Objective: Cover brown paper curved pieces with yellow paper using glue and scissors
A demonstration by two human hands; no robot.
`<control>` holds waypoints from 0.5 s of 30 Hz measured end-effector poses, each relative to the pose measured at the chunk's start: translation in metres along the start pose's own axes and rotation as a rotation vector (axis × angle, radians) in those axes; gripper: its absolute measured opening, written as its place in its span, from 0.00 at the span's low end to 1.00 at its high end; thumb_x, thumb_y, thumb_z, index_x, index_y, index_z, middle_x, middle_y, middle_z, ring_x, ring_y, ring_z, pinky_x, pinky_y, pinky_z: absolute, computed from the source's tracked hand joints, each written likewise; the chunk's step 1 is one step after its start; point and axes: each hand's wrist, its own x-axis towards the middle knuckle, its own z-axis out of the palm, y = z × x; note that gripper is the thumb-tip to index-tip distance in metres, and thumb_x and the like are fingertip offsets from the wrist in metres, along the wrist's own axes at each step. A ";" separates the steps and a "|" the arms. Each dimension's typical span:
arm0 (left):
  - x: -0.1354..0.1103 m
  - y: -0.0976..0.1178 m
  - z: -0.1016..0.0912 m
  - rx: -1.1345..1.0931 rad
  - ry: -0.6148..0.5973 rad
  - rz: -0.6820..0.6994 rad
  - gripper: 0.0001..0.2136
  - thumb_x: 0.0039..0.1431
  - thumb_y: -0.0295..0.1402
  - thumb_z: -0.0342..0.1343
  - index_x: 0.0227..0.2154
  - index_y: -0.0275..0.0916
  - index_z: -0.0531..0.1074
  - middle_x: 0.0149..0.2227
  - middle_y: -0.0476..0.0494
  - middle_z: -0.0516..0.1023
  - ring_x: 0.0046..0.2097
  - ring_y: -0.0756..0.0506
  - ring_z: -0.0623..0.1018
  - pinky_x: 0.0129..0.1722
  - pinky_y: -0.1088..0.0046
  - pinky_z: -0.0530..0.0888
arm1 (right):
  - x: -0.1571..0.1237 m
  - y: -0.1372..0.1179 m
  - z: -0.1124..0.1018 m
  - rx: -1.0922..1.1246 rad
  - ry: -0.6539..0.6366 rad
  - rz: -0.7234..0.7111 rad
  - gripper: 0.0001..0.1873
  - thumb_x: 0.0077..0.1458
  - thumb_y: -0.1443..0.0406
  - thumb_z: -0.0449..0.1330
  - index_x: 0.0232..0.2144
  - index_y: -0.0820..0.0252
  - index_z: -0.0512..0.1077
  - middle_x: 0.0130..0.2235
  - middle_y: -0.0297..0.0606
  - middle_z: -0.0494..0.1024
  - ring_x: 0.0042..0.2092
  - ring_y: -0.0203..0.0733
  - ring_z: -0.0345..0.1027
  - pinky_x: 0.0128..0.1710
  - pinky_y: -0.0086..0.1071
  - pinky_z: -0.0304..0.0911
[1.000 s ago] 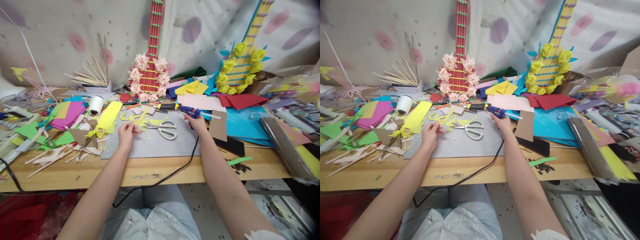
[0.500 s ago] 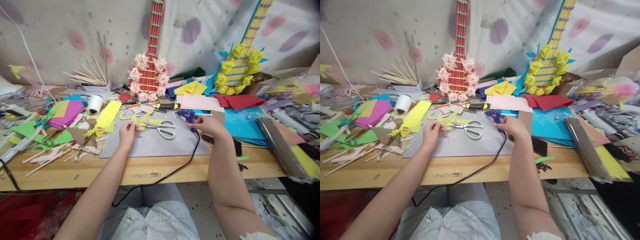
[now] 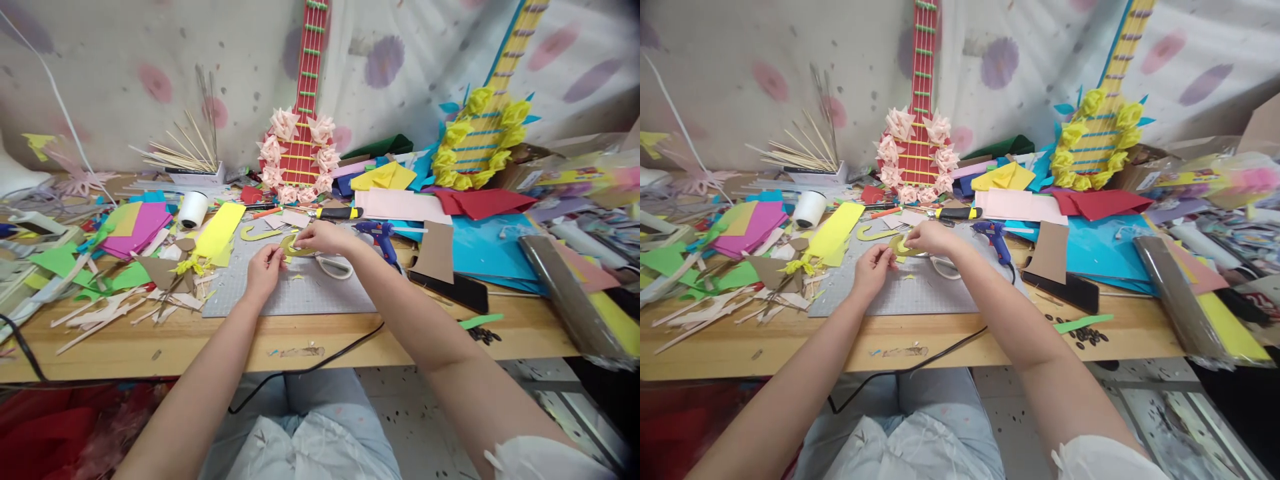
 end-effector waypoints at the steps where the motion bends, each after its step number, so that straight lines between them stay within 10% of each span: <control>1: 0.000 0.000 0.000 0.000 0.000 0.005 0.06 0.51 0.36 0.52 0.26 0.40 0.69 0.23 0.51 0.71 0.22 0.50 0.71 0.25 0.75 0.68 | 0.004 0.002 -0.001 0.009 -0.032 -0.016 0.13 0.46 0.61 0.58 0.31 0.62 0.77 0.30 0.36 0.77 0.32 0.37 0.65 0.30 0.27 0.53; 9: -0.001 0.004 0.000 -0.070 -0.050 -0.012 0.07 0.51 0.38 0.53 0.25 0.39 0.68 0.22 0.51 0.70 0.22 0.51 0.70 0.25 0.75 0.69 | 0.026 0.027 -0.005 0.310 -0.431 -0.108 0.18 0.38 0.55 0.63 0.29 0.61 0.77 0.24 0.31 0.73 0.27 0.30 0.60 0.28 0.26 0.54; 15: 0.001 0.008 0.000 -0.181 -0.054 -0.108 0.08 0.47 0.39 0.56 0.24 0.39 0.69 0.20 0.52 0.69 0.20 0.52 0.68 0.23 0.75 0.70 | 0.031 0.025 0.007 0.533 -0.489 -0.052 0.14 0.36 0.59 0.65 0.25 0.64 0.74 0.20 0.28 0.69 0.24 0.27 0.57 0.25 0.25 0.52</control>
